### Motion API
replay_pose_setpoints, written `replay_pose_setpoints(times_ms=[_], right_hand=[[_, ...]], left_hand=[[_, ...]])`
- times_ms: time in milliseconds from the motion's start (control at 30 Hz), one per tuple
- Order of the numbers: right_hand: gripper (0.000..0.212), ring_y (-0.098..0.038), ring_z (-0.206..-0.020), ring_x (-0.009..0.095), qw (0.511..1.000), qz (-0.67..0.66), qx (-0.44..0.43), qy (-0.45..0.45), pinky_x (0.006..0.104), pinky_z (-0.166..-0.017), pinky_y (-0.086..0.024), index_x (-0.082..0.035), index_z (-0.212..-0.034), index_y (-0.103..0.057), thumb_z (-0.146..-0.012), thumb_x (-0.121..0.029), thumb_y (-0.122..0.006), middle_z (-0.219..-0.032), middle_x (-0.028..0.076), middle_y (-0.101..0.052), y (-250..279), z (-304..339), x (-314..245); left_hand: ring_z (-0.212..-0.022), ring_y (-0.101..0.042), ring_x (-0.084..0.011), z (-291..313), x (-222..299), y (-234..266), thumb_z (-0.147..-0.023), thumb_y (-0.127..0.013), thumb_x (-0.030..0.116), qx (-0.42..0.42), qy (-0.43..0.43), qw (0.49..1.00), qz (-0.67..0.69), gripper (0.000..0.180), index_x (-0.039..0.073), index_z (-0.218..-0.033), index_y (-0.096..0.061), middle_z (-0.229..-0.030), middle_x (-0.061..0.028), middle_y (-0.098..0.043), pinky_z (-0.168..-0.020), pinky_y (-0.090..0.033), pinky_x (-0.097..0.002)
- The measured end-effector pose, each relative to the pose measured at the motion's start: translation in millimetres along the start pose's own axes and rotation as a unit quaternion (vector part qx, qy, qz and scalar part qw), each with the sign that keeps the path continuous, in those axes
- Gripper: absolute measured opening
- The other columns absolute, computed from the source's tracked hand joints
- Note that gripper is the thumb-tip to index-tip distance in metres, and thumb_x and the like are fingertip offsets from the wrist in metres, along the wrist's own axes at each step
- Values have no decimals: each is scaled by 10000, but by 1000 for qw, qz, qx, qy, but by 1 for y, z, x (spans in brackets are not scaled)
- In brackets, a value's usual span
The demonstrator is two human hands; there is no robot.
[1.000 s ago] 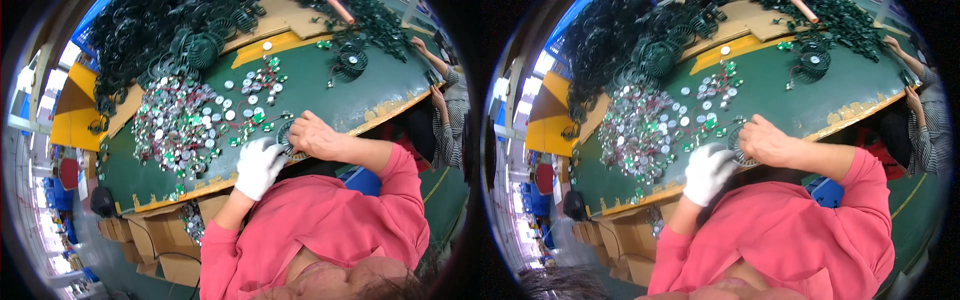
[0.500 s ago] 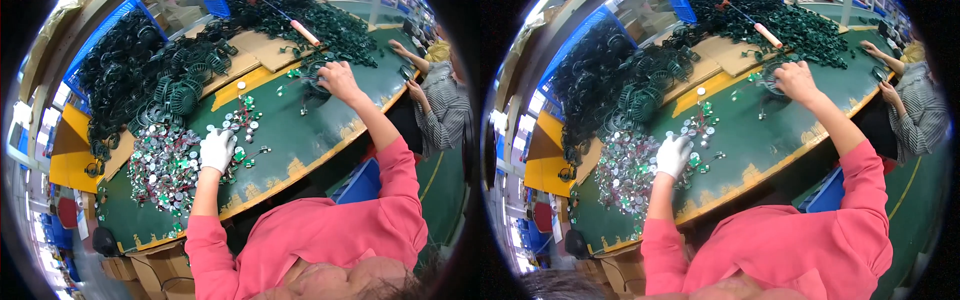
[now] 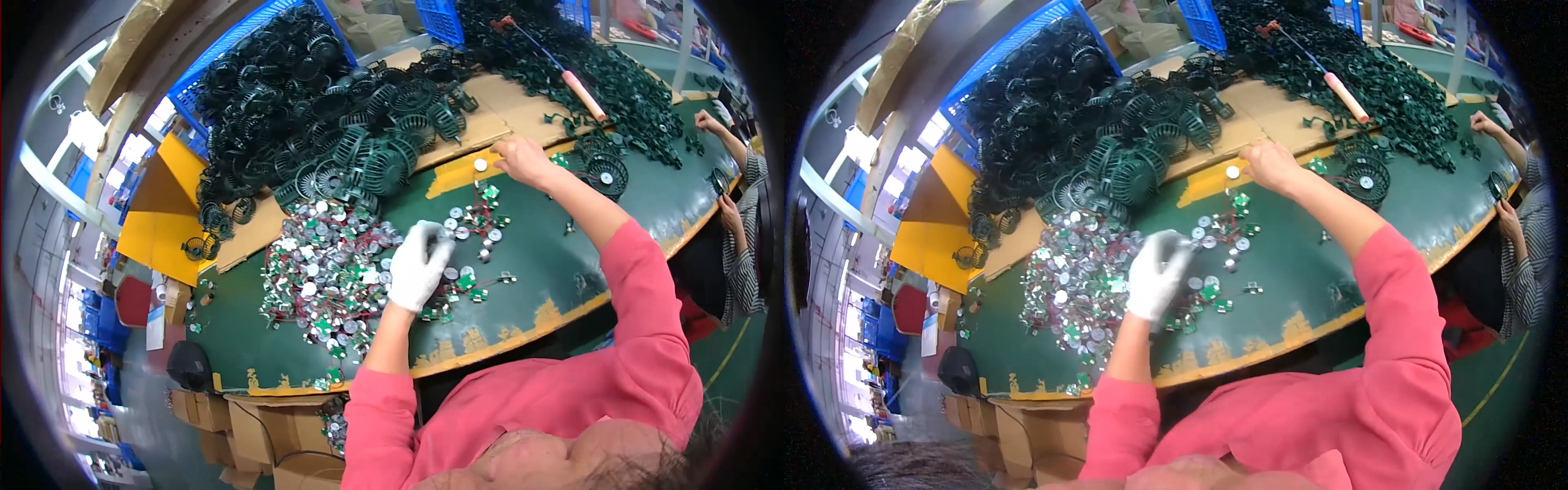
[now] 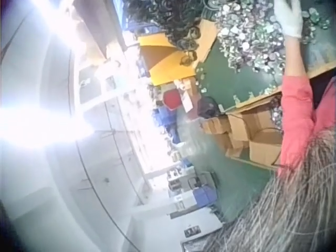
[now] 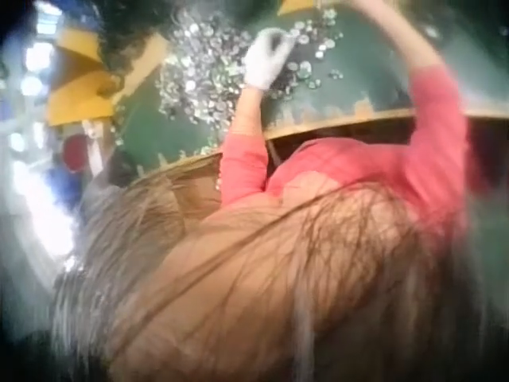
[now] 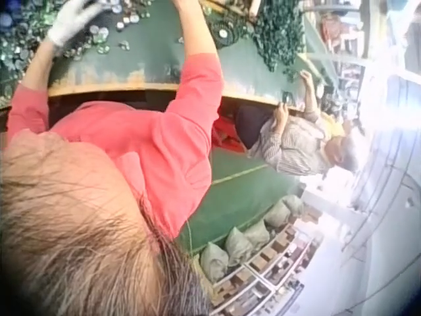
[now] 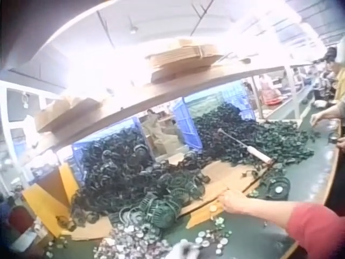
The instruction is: The person assembles small electronic fan components by hand, placing circular circuit boards into green plastic housings.
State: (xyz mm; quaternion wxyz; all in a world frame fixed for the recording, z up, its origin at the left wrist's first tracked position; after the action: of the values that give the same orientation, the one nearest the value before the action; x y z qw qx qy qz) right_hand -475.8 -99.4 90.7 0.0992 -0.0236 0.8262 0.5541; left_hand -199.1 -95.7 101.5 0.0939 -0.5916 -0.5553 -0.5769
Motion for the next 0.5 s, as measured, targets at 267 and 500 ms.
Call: replay_pose_setpoints(times_ms=[267, 500], right_hand=[[397, -497, -1123, 320, 993, 54, 66, -84, 472, -923, -425, -84, -1150, -580, -765, -151, -650, -1179, 128, -538, -75, -102, 24], [348, -478, -1145, 299, 998, -7, -27, -47, 477, -905, -425, -89, -1041, -609, -757, -277, -682, -1138, 107, -560, -91, -117, 24]], left_hand=[[-782, -605, -236, 21, 24, 61, -943, -488, 147, 211, -47, 913, 346, 211, 23, -1102, -425, -906, -152, -603, -763, -511, -378], [-673, -530, -164, 20, 19, 49, -902, -490, 53, 176, -6, 882, 437, 214, 52, -1093, -394, -813, -110, -546, -667, -475, -309]])
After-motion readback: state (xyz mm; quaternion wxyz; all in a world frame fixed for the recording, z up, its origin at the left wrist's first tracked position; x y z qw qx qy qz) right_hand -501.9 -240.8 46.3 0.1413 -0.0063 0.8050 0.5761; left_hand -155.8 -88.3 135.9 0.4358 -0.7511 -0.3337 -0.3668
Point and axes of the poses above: each hand's wrist, its own z-axis away from the middle knuckle, its own y-axis out of the back of the hand, x = y × z, the point moved 5 cm from there along -z, towards the middle knuckle
